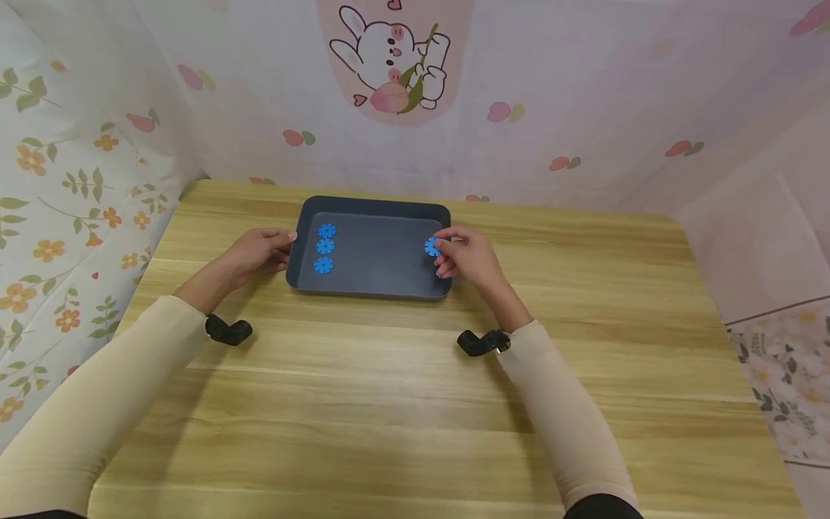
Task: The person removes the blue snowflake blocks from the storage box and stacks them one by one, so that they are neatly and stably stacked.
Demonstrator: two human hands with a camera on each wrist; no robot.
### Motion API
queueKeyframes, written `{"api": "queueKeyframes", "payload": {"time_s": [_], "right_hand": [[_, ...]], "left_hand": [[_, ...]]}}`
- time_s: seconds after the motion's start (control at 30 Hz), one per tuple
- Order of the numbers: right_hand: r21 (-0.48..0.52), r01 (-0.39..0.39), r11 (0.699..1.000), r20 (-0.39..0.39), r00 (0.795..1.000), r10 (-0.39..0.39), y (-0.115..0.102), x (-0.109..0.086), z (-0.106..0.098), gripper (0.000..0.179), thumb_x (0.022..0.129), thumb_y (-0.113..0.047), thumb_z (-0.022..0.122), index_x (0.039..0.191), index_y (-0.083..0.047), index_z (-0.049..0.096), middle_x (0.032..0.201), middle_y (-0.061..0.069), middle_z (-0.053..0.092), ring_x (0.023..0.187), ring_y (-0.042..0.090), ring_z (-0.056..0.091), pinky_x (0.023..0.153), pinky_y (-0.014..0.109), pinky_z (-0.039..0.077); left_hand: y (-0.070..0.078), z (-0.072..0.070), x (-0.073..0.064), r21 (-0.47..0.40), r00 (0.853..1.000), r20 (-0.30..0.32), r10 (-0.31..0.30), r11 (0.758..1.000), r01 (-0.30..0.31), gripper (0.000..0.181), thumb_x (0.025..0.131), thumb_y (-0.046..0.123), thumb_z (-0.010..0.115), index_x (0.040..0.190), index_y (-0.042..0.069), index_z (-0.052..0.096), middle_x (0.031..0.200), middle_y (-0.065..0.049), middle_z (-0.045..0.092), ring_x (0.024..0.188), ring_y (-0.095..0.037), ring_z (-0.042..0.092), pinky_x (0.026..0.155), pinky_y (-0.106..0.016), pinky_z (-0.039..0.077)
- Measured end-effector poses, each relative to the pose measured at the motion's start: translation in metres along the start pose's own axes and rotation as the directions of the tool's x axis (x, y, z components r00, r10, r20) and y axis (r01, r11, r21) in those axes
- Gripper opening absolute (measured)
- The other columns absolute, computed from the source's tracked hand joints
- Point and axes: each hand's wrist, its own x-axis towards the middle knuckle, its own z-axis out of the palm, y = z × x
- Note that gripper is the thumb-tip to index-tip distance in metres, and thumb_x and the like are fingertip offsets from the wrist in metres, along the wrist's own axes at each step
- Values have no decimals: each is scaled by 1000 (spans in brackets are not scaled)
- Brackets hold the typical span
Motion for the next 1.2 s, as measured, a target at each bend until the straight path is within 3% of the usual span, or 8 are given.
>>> {"api": "queueKeyframes", "payload": {"time_s": [0.33,0.63,0.87,1.2], "right_hand": [[127,-28,992,-112,993,42,7,-7,-22,25,95,-15,65,113,-1,55,69,7,68,52,15,65,56,30,57],[90,-45,995,-167,984,59,15,-13,-46,36,97,-14,61,129,2,56,72,6,67,55,14,64,61,31,58],[66,-118,991,-221,967,130,24,-14,-59,40,99,-14,58,135,1,54,68,1,66,54,12,64,59,28,58],[72,-150,986,-210,964,162,30,-14,-63,43,99,-11,57,139,4,49,66,0,66,54,11,65,58,28,58]], "left_hand": [[0,-1,0,3,1000,-4,10,1000,-10,48,102,40,48,137,7,52,102,-1,59,82,-10,58,74,-20,52],[0,0,0,11,1000,-5,22,1000,-21,49,102,41,48,137,6,52,99,-1,58,83,-11,58,75,-21,52],[-1,0,0,4,1000,-5,16,1000,-16,49,102,40,48,136,6,53,98,0,58,82,-11,58,74,-21,52],[0,0,0,-1,1000,-6,16,1000,-16,49,102,41,48,137,6,52,99,0,58,81,-10,57,74,-19,52]]}}
